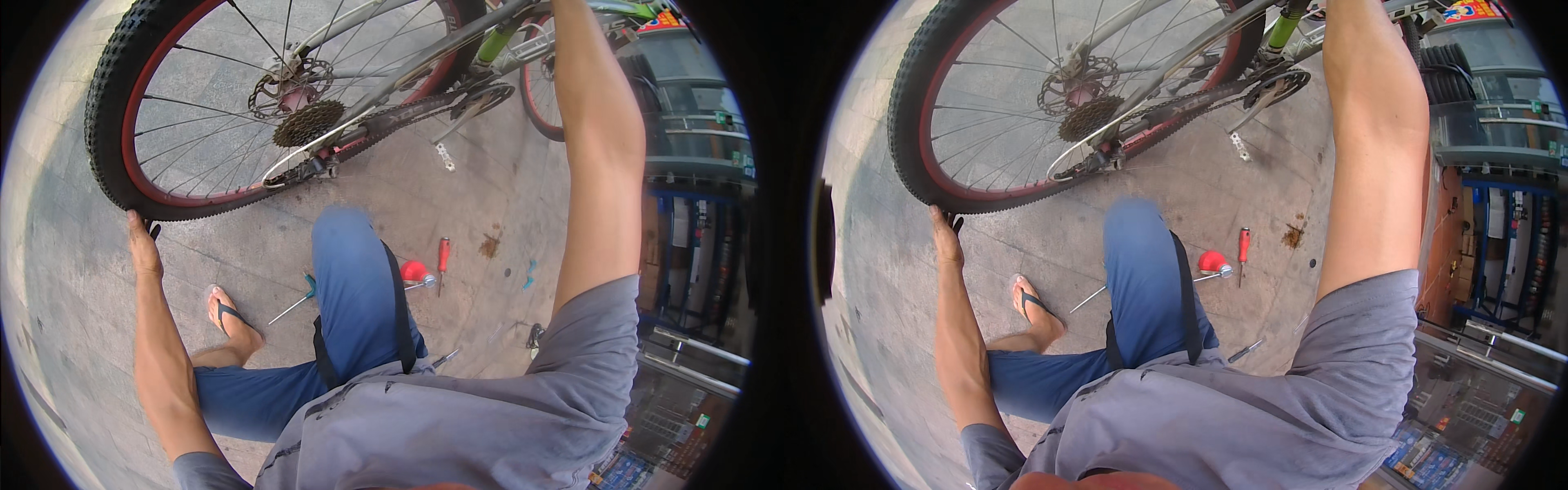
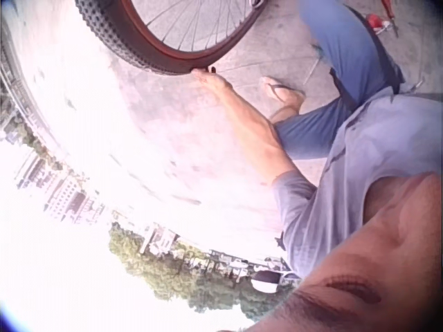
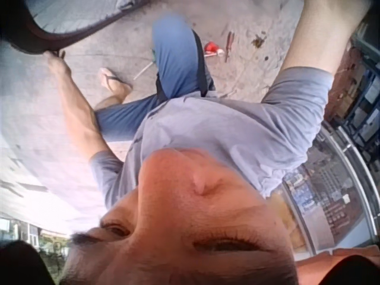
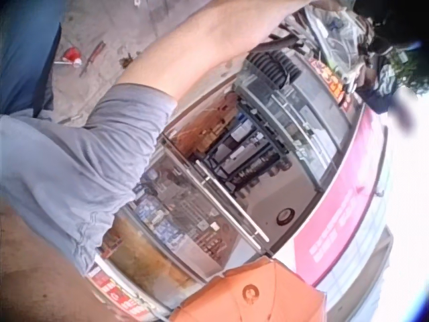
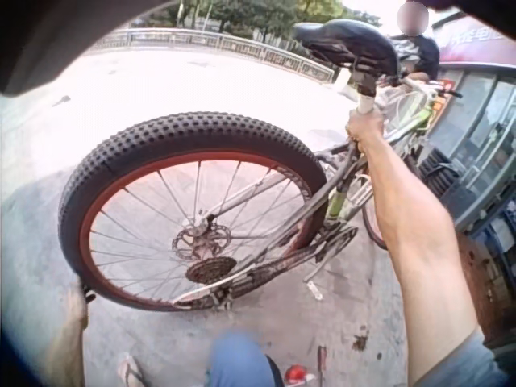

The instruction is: The person adjusts the rear derailleur and cable on a bicycle using an Allen key. They route the cable, tighten the bolt, and test the chain movement by rotating the pedals.

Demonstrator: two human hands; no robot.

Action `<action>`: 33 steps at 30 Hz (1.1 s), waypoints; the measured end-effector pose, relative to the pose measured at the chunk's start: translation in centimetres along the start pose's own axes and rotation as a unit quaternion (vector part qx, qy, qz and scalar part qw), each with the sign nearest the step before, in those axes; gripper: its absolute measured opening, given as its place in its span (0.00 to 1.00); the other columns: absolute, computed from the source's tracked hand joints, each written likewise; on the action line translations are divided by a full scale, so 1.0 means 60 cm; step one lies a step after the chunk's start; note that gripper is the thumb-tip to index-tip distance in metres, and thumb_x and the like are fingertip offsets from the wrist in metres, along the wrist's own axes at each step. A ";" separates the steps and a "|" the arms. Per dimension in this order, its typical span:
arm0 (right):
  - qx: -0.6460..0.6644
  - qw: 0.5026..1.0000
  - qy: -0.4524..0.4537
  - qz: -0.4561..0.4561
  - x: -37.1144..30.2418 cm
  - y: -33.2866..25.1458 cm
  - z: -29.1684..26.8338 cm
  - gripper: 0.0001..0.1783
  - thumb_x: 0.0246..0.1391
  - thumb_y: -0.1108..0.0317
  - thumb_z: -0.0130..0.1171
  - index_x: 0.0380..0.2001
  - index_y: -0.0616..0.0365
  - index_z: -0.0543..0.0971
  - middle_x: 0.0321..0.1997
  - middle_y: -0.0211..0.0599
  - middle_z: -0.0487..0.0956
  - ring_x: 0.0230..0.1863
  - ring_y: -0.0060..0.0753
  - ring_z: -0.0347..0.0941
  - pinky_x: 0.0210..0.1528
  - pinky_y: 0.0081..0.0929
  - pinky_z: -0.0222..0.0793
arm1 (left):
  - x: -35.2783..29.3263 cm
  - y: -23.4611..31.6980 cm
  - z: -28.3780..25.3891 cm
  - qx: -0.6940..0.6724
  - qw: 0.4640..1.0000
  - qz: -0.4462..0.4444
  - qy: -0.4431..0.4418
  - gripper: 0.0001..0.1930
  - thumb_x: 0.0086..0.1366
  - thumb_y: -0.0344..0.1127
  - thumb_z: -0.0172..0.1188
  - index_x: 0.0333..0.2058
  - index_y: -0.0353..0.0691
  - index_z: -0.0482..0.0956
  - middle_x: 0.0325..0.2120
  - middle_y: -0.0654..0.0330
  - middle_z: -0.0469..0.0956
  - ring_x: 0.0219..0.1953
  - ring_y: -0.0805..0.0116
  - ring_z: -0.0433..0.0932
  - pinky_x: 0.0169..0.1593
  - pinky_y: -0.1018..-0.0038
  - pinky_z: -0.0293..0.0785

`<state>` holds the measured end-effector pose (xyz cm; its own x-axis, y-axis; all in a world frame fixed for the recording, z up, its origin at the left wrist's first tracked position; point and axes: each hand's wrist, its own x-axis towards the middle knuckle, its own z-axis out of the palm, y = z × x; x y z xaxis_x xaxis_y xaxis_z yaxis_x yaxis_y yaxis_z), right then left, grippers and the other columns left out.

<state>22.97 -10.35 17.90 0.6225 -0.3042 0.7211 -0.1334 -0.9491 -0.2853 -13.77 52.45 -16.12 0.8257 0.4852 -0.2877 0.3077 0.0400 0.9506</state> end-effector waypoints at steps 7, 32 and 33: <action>0.238 0.960 -0.064 0.132 -0.088 -0.086 -0.071 0.15 0.46 0.60 0.60 0.32 0.60 0.79 0.28 0.44 0.81 0.31 0.39 0.79 0.32 0.36 0.72 | 0.023 0.096 -0.049 -0.139 0.986 -0.088 -0.034 0.50 0.57 0.77 0.33 0.62 0.37 0.58 0.62 0.53 0.59 0.63 0.55 0.58 0.63 0.59 0.54; 0.287 0.346 -0.576 -0.683 0.111 -0.310 -0.136 0.41 0.47 0.54 0.61 0.60 0.62 0.59 0.57 0.52 0.65 0.47 0.45 0.69 0.49 0.35 0.64 | -0.265 0.310 0.764 -0.597 0.648 -0.439 0.175 0.17 0.67 0.43 0.44 0.45 0.37 0.70 0.38 0.56 0.75 0.34 0.61 0.74 0.42 0.60 0.76; 0.246 0.310 -0.597 -0.698 0.165 -0.312 -0.168 0.41 0.47 0.53 0.61 0.60 0.62 0.59 0.57 0.52 0.65 0.46 0.44 0.69 0.48 0.35 0.65 | -0.301 0.312 0.808 -0.566 0.649 -0.493 0.118 0.17 0.67 0.43 0.44 0.44 0.37 0.71 0.38 0.56 0.75 0.34 0.61 0.74 0.41 0.60 0.76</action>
<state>23.82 3.57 36.74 -0.3088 0.9007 -0.3056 0.8598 0.1269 -0.4947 0.03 2.09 1.25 0.3536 -0.1498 -0.9233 -0.0236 0.9854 -0.1689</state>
